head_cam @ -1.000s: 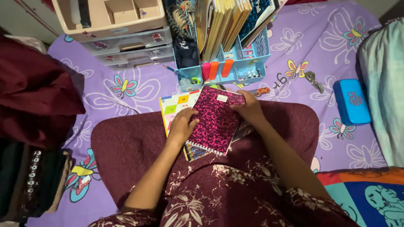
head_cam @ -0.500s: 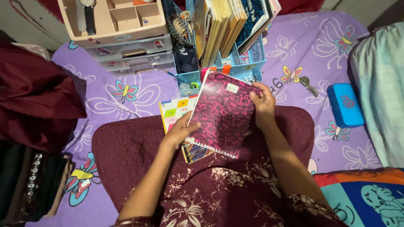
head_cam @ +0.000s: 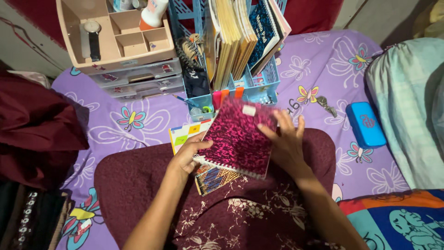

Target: The person organizes notebooks by picking them up from their lap and placing them into a blue plastic crate divider.

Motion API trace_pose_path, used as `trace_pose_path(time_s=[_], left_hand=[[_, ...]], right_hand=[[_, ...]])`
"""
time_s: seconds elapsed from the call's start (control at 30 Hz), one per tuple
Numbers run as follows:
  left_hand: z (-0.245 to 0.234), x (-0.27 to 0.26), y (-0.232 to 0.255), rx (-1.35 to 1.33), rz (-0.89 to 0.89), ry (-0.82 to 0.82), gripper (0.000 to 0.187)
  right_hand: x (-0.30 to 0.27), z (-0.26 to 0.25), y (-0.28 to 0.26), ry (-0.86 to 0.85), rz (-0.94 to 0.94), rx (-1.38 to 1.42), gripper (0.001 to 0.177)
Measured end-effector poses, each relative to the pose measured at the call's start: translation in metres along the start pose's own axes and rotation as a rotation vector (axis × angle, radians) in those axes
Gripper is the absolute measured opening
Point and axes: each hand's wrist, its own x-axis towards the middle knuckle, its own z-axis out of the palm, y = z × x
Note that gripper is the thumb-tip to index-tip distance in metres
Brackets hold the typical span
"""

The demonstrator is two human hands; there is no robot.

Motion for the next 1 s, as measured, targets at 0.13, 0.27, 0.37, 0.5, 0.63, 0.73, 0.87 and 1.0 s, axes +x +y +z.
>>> trace_pose_path(time_s=[0.13,0.27,0.37,0.5,0.63,0.73,0.87,1.0], left_hand=[[0.012,0.006,0.0,-0.081,-0.058,0.13,0.049],[0.008,0.009,0.008,-0.236,0.018,-0.123,0.065],[0.01,0.013,0.006,0.079,0.022,0.027,0.061],[0.014,0.026,-0.023,0.268,-0.023,0.113,0.058],[0.016,0.052,-0.051,0.538,0.179,0.123,0.046],[0.012,0.066,-0.062,0.89,0.519,0.144,0.038],[0.008,0.075,-0.076,1.157,0.67,0.13,0.039],[0.008,0.068,-0.081,1.237,0.631,0.153,0.034]], right_hand=[[-0.007,-0.001,0.017,-0.144,-0.188,0.255,0.044],[-0.031,0.025,0.047,-0.154,-0.018,0.403,0.03],[-0.036,0.058,0.074,0.009,0.672,0.421,0.035],[0.01,0.064,0.105,0.256,0.951,0.604,0.035],[0.073,0.057,0.108,0.403,0.708,0.877,0.026],[0.1,0.074,0.108,0.383,0.731,0.885,0.026],[0.117,0.111,0.121,0.369,0.765,0.882,0.029],[0.133,0.153,0.135,0.409,0.769,0.852,0.036]])
